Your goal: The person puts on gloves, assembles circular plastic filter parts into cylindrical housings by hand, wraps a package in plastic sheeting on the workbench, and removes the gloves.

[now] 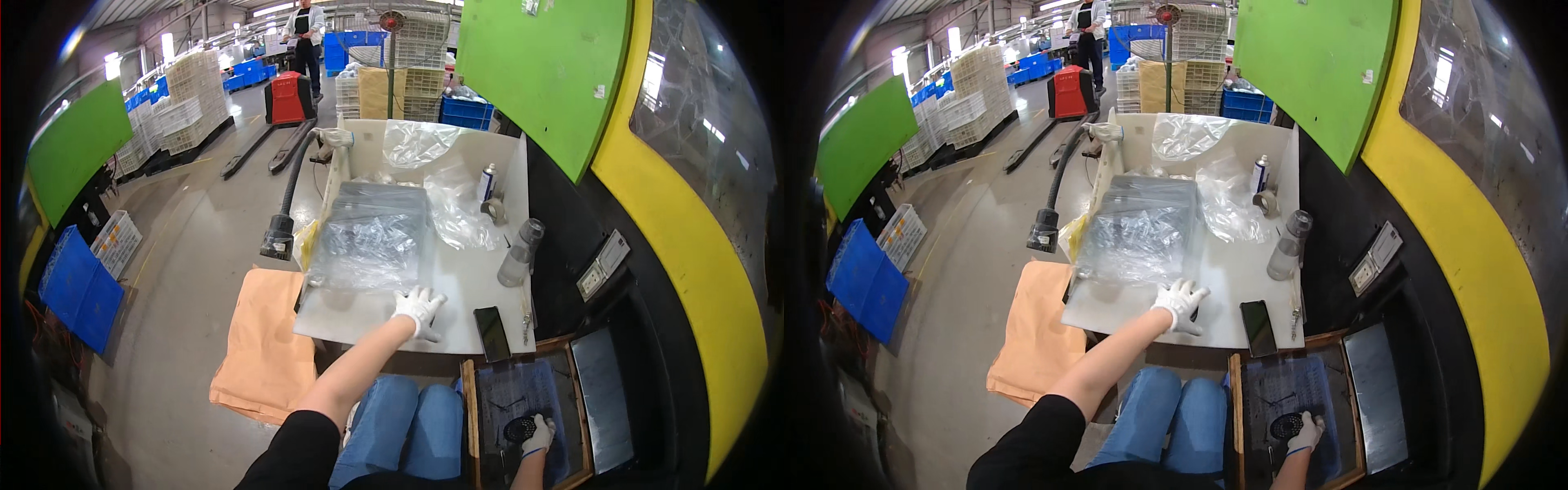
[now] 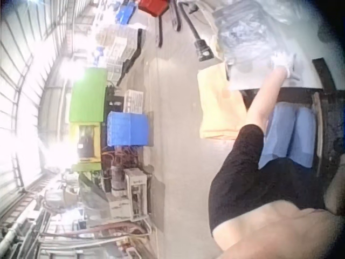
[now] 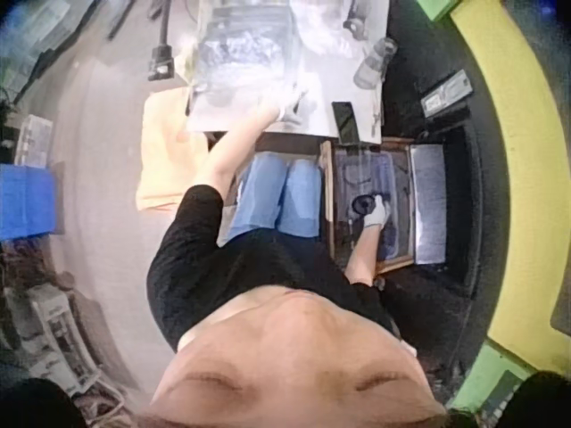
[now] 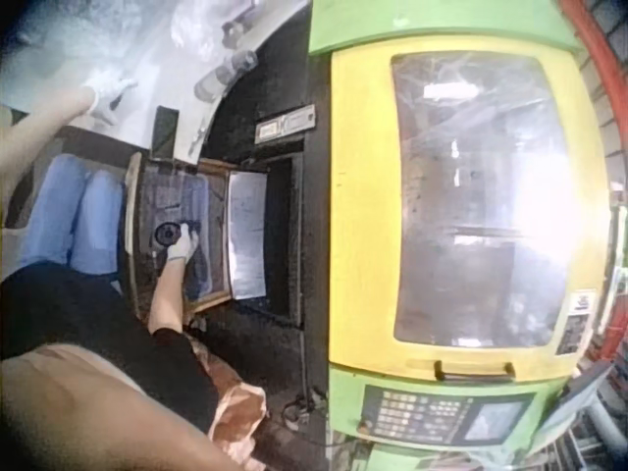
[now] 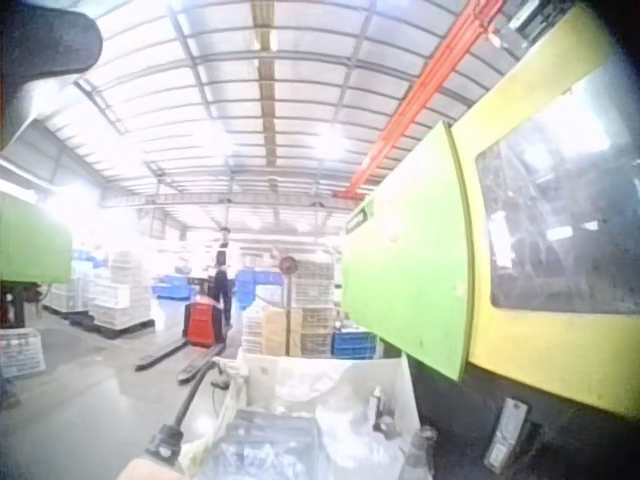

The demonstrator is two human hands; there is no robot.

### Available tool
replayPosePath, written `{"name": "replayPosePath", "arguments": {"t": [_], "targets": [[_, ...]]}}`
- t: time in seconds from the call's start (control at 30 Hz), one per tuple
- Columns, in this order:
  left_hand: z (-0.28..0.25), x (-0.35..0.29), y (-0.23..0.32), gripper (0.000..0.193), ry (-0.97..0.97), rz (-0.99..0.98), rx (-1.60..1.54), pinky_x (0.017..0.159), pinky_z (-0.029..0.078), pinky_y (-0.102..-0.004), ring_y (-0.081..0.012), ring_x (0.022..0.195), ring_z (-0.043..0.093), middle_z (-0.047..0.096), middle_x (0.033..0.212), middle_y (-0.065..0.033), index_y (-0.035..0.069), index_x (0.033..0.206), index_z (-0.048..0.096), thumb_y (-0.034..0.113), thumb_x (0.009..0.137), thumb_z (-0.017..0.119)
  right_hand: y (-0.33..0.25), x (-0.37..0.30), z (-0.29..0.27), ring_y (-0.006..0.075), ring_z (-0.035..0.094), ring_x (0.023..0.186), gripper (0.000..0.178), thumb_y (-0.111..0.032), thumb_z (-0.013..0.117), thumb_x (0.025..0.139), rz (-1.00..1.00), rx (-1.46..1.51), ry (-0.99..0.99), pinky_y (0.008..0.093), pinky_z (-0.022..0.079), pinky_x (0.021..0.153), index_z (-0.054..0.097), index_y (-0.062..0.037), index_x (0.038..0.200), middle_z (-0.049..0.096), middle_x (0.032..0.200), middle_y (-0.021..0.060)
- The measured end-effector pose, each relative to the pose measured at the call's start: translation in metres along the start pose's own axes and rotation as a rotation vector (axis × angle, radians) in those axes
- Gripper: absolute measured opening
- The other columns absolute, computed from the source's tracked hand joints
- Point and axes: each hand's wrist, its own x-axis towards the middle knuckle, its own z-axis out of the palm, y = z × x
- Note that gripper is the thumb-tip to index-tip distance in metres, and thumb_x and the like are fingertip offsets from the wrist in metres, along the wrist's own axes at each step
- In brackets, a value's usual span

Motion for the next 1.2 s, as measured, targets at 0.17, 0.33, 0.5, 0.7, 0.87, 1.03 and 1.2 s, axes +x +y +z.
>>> {"name": "replayPosePath", "arguments": {"t": [0.17, 0.33, 0.5, 0.7, 0.87, 1.03, 1.2], "targets": [[0.011, -0.067, 0.064, 0.082, 0.243, 0.348, -0.434, 0.103, 0.036, -0.0461, -0.0431, 0.123, 0.039, 0.037, 0.136, -0.026, 0.004, 0.137, 0.034, 0.043, 0.075, 0.071, -0.042, -0.08, 0.012, 0.0212, 0.061, 0.086, 0.038, -0.006, 0.063, 0.087, -0.162, 0.165, -0.346, 0.0311, 0.054, 0.075, 0.054, -0.007, 0.123, 0.061, 0.105, 0.012], [0.082, -0.128, 0.109, 0.075, 0.164, 0.243, -1.021, 0.109, 0.032, -0.0394, -0.0337, 0.131, 0.037, 0.034, 0.141, -0.0225, 0.007, 0.142, 0.029, 0.032, 0.083, 0.067, -0.054, -0.135, 0.042, 0.0175, 0.061, 0.086, 0.028, -0.005, 0.061, 0.087, -0.262, 0.175, -0.506, 0.0312, 0.054, 0.075, 0.056, 0.0006, 0.114, 0.062, 0.1, 0.0092], [0.09, -0.162, 0.114, 0.029, -0.191, 0.102, -1.726, 0.084, 0.047, -0.0259, -0.0099, 0.09, 0.058, 0.063, 0.101, -0.0043, -0.003, 0.118, 0.055, 0.013, 0.094, 0.054, -0.076, -0.182, 0.037, 0.0189, 0.065, 0.083, 0.026, -0.008, 0.063, 0.088, 0.174, 0.446, -1.056, 0.0331, 0.056, 0.074, 0.058, -0.0038, 0.113, 0.065, 0.094, 0.0083], [0.075, -0.169, 0.077, 0.03, -0.212, 0.06, -1.921, 0.078, 0.048, -0.025, -0.0093, 0.086, 0.057, 0.063, 0.098, -0.0023, -0.004, 0.115, 0.056, 0.019, 0.095, 0.055, -0.071, -0.153, 0.018, 0.0189, 0.065, 0.079, 0.037, -0.013, 0.067, 0.085, 0.252, 0.087, -1.266, 0.0338, 0.055, 0.074, 0.053, -0.0013, 0.117, 0.063, 0.089, 0.0082], [0.055, -0.178, 0.064, 0.03, -0.097, 0.19, -1.414, 0.077, 0.049, -0.0281, -0.0135, 0.087, 0.061, 0.066, 0.1, -0.0044, -0.001, 0.11, 0.059, 0.023, 0.093, 0.059, -0.052, -0.13, -0.013, 0.0182, 0.065, 0.082, 0.052, -0.028, 0.06, 0.091, -1.057, -1.122, -0.135, 0.0329, 0.052, 0.076, 0.043, -0.0018, 0.133, 0.064, 0.097, 0.0119], [0.029, -0.19, 0.078, 0.025, 0.02, 0.353, -0.83, 0.079, 0.049, -0.0372, -0.0337, 0.091, 0.062, 0.065, 0.093, -0.014, 0.008, 0.099, 0.061, 0.031, 0.093, 0.052, -0.09, -0.242, 0.018, 0.0329, 0.067, 0.079, 0.035, -0.035, 0.057, 0.089, -0.556, -0.911, -0.842, 0.0395, 0.052, 0.073, 0.062, -0.0049, 0.105, 0.067, 0.079, 0.0184], [0.052, -0.191, 0.097, 0.033, 0.107, 0.181, -1.737, 0.069, 0.045, -0.0285, -0.0114, 0.074, 0.052, 0.058, 0.081, -0.0018, 0.005, 0.086, 0.059, 0.03, 0.098, 0.044, -0.083, -0.3, 0.031, 0.0181, 0.055, 0.057, 0.03, -0.026, 0.053, 0.094, -0.664, -0.49, -1.063, 0.0353, 0.043, 0.055, 0.058, -0.0009, 0.078, 0.057, 0.062, 0.0124]]}}
